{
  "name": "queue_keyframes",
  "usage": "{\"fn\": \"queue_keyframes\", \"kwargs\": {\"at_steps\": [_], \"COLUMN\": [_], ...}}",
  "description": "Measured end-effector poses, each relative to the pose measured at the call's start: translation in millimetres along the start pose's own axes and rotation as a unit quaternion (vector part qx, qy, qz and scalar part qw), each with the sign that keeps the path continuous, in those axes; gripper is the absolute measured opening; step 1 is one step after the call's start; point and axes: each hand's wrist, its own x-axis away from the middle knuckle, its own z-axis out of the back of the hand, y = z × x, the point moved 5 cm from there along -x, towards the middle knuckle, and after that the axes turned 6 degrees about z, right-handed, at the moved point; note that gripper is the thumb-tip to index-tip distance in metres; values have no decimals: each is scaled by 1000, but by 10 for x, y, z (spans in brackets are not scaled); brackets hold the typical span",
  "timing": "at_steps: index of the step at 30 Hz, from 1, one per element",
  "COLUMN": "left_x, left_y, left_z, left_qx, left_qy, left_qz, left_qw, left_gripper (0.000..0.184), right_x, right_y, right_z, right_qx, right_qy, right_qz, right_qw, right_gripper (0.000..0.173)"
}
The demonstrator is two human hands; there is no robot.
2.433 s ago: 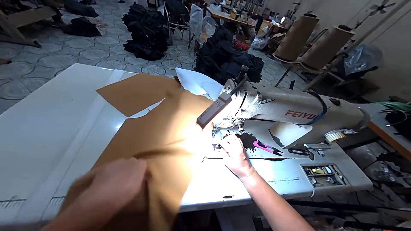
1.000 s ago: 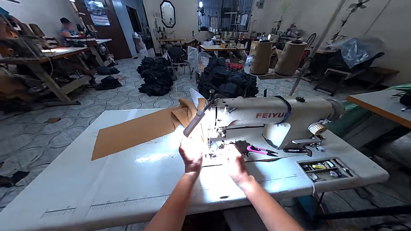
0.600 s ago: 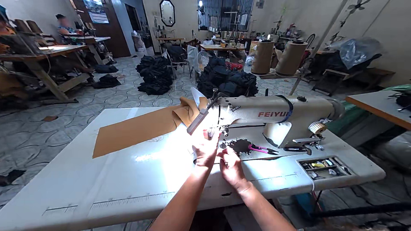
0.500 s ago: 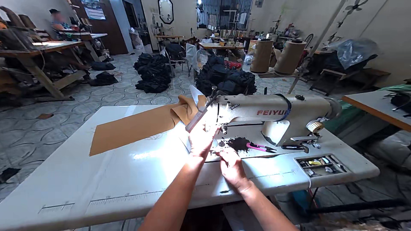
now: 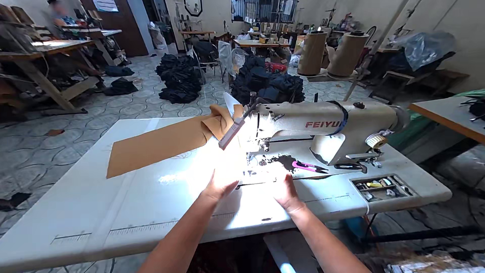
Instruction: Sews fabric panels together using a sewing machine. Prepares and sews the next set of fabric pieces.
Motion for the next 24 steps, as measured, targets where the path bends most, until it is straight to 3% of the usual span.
{"fn": "queue_keyframes", "kwargs": {"at_steps": [2, 5, 9, 11, 14, 15, 16, 18, 19, 20, 22, 24], "left_x": [81, 247, 277, 387, 586, 602, 574, 416, 329, 260, 176, 118], "left_y": [130, 328, 442, 443, 424, 390, 338, 219, 199, 214, 268, 280], "left_z": [-66, -102, -135, -274, -406, -340, -227, 1, 71, 100, 34, -42], "left_qx": [-3, -18, -21, -10, -26, -8, 33, 163, 251, 360, 562, 645], "left_qy": [-65, 14, -30, -137, -292, -283, -212, -7, 27, 1, -23, 62], "left_qz": [-9, -120, -158, -149, -96, -70, -57, -38, -16, 19, 94, 145], "left_qw": [998, 993, 987, 979, 951, 956, 975, 986, 968, 933, 821, 748], "left_gripper": [41, 38, 38, 40, 38, 37, 35, 32, 31, 32, 29, 16], "right_x": [-71, -188, -326, -342, -221, -146, -69, 48, 84, 100, 73, 9], "right_y": [-6, -32, -76, -97, -118, -103, -79, -61, -84, -117, -195, -271], "right_z": [-4, -16, -55, -72, -113, -144, -181, -256, -291, -322, -346, -283], "right_qx": [-25, -89, -170, -181, -97, -70, -59, -72, -87, -104, -118, -93], "right_qy": [0, -21, -45, -51, -109, -116, -116, -119, -128, -142, -179, -198], "right_qz": [-26, -79, -86, -84, -104, -95, -84, -66, -62, -62, -76, -81], "right_qw": [999, 993, 981, 978, 984, 986, 988, 988, 986, 982, 974, 972], "right_gripper": [19, 24, 21, 15, 16, 16, 15, 13, 12, 12, 14, 18]}}
